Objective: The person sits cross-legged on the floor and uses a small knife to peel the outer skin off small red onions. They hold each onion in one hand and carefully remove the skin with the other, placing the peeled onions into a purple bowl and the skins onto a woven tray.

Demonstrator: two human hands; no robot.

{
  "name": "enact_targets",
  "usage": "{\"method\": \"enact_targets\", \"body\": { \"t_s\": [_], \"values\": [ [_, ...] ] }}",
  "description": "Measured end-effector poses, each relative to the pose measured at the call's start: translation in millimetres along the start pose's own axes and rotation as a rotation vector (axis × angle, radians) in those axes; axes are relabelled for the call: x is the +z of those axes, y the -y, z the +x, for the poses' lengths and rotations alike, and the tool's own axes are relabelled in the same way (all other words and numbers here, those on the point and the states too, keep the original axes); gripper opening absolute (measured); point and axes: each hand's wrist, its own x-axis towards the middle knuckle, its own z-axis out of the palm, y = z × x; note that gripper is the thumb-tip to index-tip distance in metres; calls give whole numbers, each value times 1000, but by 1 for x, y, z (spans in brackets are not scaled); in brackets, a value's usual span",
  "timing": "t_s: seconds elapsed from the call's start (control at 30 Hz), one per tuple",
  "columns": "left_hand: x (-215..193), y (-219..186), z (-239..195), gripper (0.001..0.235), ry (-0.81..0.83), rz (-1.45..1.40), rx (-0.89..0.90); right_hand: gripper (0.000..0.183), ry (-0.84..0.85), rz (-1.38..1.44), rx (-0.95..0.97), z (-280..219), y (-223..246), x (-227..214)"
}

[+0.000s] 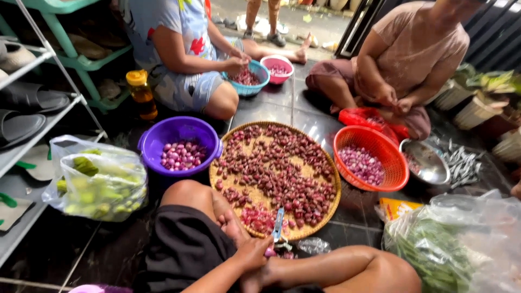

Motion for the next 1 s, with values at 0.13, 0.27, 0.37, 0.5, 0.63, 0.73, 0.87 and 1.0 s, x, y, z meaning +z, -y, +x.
{"method": "enact_targets", "body": {
  "t_s": [0.13, 0.27, 0.37, 0.5, 0.63, 0.73, 0.87, 1.0],
  "values": [
    [-12, -15, -5, 27, 22, -20, -19, 10, 17, 17, 81, 58, 74, 3],
    [-17, -19, -7, 29, -1, -12, -62, 9, -36, 29, 227, -24, 65, 27],
    [44, 39, -1, 35, -149, 349, -58, 9, -90, 10, 414, -75, 104, 32],
    [19, 21, -14, 34, 47, 165, -86, 9, -62, -41, 757, -163, 200, -2],
    [6, 15, -4, 35, 180, 179, -185, 11, -92, -52, 1021, -167, 247, -14],
    [-13, -3, -5, 26, 164, 181, -196, 13, -140, 65, 1197, -167, 258, -8],
    [-25, -21, -1, 20, 163, 180, -241, 25, -187, 298, 1363, -195, 280, 7],
    [-26, -27, 2, 19, 167, 175, -251, 10, -34, 35, 1006, -186, 292, 1]
  ]
}}
